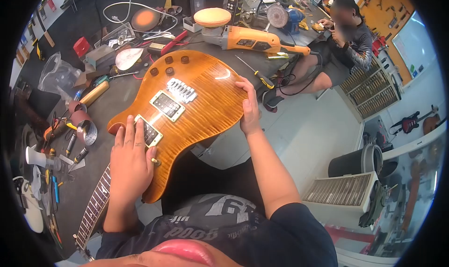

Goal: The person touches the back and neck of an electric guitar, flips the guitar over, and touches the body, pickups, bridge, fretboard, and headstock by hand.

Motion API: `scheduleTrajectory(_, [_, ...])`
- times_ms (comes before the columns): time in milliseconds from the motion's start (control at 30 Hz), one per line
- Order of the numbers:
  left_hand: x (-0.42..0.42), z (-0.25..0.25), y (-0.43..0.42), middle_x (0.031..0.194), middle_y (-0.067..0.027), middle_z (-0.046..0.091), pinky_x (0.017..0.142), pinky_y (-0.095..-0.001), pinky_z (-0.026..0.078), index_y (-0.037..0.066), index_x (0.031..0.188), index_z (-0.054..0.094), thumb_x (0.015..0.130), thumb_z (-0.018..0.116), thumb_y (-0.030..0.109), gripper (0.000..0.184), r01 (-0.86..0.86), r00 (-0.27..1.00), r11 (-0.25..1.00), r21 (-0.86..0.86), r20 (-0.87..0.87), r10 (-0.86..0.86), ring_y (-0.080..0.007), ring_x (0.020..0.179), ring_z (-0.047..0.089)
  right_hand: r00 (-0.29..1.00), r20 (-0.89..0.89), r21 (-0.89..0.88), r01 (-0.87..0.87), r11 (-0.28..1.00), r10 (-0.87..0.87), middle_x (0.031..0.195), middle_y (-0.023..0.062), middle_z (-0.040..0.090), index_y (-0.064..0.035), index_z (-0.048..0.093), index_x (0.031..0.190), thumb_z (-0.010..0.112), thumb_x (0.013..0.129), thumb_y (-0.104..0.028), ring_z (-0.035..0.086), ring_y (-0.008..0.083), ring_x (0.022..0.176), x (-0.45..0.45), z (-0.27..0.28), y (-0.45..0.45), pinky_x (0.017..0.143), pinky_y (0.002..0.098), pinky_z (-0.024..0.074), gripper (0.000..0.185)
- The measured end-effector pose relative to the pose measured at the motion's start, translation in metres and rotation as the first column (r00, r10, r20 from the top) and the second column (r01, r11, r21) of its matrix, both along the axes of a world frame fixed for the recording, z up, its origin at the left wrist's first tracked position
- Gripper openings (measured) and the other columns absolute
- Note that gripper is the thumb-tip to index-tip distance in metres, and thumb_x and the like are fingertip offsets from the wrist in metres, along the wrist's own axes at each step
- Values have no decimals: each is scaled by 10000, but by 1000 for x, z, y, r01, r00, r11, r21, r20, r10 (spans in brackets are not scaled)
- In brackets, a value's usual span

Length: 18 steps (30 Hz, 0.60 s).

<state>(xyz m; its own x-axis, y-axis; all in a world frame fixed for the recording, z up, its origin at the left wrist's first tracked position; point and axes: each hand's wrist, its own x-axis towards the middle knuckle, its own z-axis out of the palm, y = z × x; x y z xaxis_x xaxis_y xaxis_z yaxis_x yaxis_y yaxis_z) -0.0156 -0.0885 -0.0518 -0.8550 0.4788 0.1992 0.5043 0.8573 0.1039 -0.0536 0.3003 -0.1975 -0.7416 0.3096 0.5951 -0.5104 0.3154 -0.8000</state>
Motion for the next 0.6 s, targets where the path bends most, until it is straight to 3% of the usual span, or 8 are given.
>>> scheduleTrajectory(33, [0, 4, 3, 1733, -341, 445, 1268, -597, 412, -66, 1665, 464, 1052, 703, 209, 714, 0, 1000, 1000, 0, 21, 0, -594, 1521, 476, 1000, 0, 33, 2, 999, -2, 1658, 216, 514, -18, 625, 1480, 394, 1108, -657, 503, 349, 1534, -2, 1, 0, 1304, 477, 346, 775])
scheduleTrajectory(233, [3, 8, 9, 1762, -337, 406, 1320, -584, 353, -80, 1679, 446, 1073, 662, 186, 696, -26, 999, 999, -21, 39, 27, -587, 1557, 442, 998, -7, 122, 56, 991, -56, 1641, 231, 539, -12, 618, 1470, 376, 1122, -616, 478, 385, 1563, 5, 9, 1, 1318, 471, 320, 738])
scheduleTrajectory(600, [3, 8, 9, 1757, -349, 403, 1319, -584, 350, -81, 1694, 428, 1095, 624, 199, 690, -10, 999, 1000, -24, 35, 11, -593, 1548, 447, 997, 45, 138, 60, 989, -67, 1680, 243, 489, -24, 594, 1502, 355, 1114, -617, 457, 377, 1579, 11, 14, 0, 1325, 478, 305, 747])
